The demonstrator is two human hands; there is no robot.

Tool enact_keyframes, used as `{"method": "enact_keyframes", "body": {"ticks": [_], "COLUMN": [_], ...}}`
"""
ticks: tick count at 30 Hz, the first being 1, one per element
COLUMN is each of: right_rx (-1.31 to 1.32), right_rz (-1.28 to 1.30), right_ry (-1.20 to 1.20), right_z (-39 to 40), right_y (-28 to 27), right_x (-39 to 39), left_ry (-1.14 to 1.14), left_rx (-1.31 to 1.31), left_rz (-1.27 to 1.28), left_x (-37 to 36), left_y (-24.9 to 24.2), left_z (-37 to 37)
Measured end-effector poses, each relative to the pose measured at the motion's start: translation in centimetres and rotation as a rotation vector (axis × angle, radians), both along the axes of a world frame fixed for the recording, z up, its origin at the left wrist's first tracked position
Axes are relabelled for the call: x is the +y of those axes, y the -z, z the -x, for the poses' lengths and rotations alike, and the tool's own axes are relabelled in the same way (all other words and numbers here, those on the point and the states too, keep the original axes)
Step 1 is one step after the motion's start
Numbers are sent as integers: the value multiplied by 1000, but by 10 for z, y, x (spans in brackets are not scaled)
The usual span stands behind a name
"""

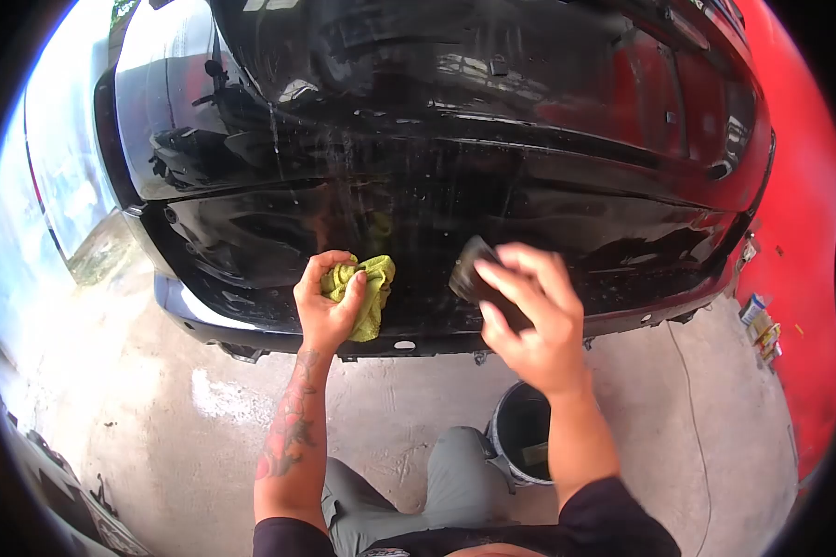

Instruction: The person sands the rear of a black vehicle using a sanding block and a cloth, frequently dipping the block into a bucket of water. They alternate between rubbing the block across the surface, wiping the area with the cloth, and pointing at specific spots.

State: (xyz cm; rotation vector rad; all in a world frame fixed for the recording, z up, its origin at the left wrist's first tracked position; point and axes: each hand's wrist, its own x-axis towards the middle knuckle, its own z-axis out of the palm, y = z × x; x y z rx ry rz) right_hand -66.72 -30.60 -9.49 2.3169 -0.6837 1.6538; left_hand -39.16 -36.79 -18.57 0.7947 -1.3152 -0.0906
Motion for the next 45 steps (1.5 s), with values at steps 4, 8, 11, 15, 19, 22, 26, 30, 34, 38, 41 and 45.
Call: {"method": "enact_keyframes", "body": {"ticks": [4, 8, 11, 15, 19, 22, 26, 30, 34, 38, 41, 45], "right_rx": [-354, -700, -772, -854, -958, -980, -349, -79, 254, 141, 2, -107], "right_rz": [-582, -987, -1021, -1146, -1152, -1039, -709, -638, -115, 141, 176, 164], "right_ry": [-13, -143, -286, -431, -543, -624, -319, -379, 239, 570, 794, 816], "right_z": [59, 102, 113, 117, 104, 74, 48, 27, 14, -6, -25, -88], "right_y": [141, 223, 235, 243, 244, 214, 174, 146, 54, -32, -58, -67], "right_x": [2, 23, 41, 54, 60, 58, 47, 34, 6, -36, -68, -68], "left_ry": [-39, -82, -46, 55, 343, 475, 616, 652, 524, 500, 512, 535], "left_rx": [-23, -89, -198, -416, -492, -624, -427, -55, -15, 35, 117, 162], "left_rz": [-15, -17, -59, -109, -478, -776, -915, -893, -553, -385, -349, -340], "left_x": [15, 37, 51, 60, 82, 102, 108, 108, 88, 59, 44, 38], "left_y": [-14, -39, -50, -60, -43, -14, 37, 28, -2, -25, -15, -9], "left_z": [8, 21, 37, 55, 84, 112, 116, 89, 31, -26, -47, -50]}}
